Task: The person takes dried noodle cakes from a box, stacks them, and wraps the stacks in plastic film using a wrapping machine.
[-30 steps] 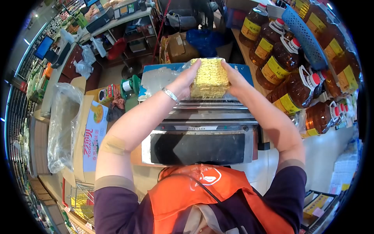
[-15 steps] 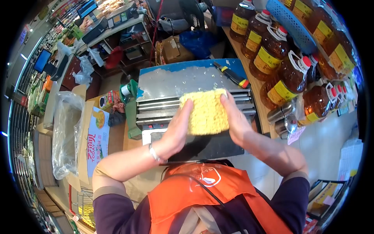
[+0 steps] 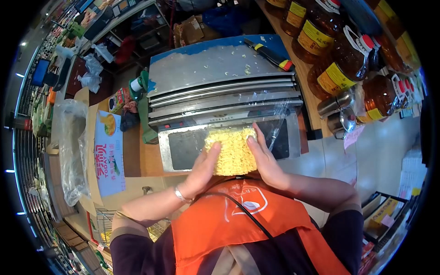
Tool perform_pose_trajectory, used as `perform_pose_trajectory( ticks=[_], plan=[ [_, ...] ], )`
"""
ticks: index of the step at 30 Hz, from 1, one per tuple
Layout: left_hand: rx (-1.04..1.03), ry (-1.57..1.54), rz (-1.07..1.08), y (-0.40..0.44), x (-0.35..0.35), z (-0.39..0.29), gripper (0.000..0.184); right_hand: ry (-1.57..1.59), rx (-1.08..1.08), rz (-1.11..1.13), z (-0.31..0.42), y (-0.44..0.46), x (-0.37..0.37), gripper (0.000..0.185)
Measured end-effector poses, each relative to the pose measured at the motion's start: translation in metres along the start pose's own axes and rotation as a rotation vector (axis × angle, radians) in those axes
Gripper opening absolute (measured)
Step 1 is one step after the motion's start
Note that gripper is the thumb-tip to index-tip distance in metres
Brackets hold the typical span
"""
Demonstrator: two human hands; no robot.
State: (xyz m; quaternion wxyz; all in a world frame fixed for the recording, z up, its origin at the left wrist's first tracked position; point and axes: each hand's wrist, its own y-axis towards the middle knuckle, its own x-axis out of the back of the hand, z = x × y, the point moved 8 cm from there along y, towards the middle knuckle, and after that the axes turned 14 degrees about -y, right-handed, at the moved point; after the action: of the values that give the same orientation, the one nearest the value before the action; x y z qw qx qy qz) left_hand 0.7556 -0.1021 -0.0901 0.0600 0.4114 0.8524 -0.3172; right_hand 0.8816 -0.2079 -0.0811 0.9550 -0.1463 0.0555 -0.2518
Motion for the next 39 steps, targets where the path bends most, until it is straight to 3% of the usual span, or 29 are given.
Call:
perform_pose_trajectory(
  ticks=[2,5,6,8,9,11,14,17,20,24,28,32,35,39],
  plan=[
    [-0.106,0.143,-0.043,-0.002,-0.001,-0.015,0.066,-0.052,-0.030,0.026,0.015,-0.005,0.004,0.076],
    [-0.772,1.005,-0.189,-0.019,-0.019,-0.068,0.071,-0.073,0.004,-0.046,0.004,-0.001,0.034,0.071],
    [-0.859,1.120,-0.151,-0.022,-0.034,-0.078,0.067,-0.058,0.033,-0.147,-0.001,0.000,0.053,0.065],
    [-1.027,1.351,-0.091,-0.031,-0.058,-0.088,0.061,-0.016,0.013,-0.358,-0.015,0.001,0.091,0.055],
    [-1.002,1.424,0.026,-0.027,-0.065,-0.082,0.058,0.014,-0.036,-0.475,-0.027,0.001,0.110,0.050],
    [-0.951,1.564,0.276,-0.024,-0.077,-0.067,0.055,0.117,-0.053,-0.437,-0.045,0.012,0.114,0.047],
    [-0.897,1.385,0.290,-0.023,-0.086,-0.068,0.049,0.155,-0.055,-0.310,-0.044,0.018,0.100,0.042],
    [-0.897,1.323,0.251,-0.027,-0.095,-0.064,0.047,-0.166,-0.239,-0.011,-0.047,0.006,0.084,0.035],
    [-0.947,1.406,0.252,-0.028,-0.099,-0.061,0.049,-0.121,-0.157,-0.135,-0.061,-0.018,0.079,0.014],
    [-0.981,1.463,0.264,-0.028,-0.100,-0.058,0.049,-0.122,0.025,-0.389,-0.022,-0.052,0.072,0.008],
    [-1.024,1.436,0.265,-0.027,-0.102,-0.059,0.047,-0.240,0.243,-0.452,0.027,-0.058,0.046,0.006],
    [-1.049,1.344,0.273,-0.026,-0.099,-0.059,0.049,-0.719,0.256,-0.462,0.051,-0.048,0.021,0.009],
    [-1.082,1.180,0.235,-0.019,-0.086,-0.059,0.056,-1.289,0.635,-0.591,0.093,-0.055,-0.008,0.011],
    [-1.042,1.020,0.226,-0.018,-0.082,-0.065,0.064,-1.147,0.579,-0.553,0.080,-0.058,-0.020,0.023]
  ],
)
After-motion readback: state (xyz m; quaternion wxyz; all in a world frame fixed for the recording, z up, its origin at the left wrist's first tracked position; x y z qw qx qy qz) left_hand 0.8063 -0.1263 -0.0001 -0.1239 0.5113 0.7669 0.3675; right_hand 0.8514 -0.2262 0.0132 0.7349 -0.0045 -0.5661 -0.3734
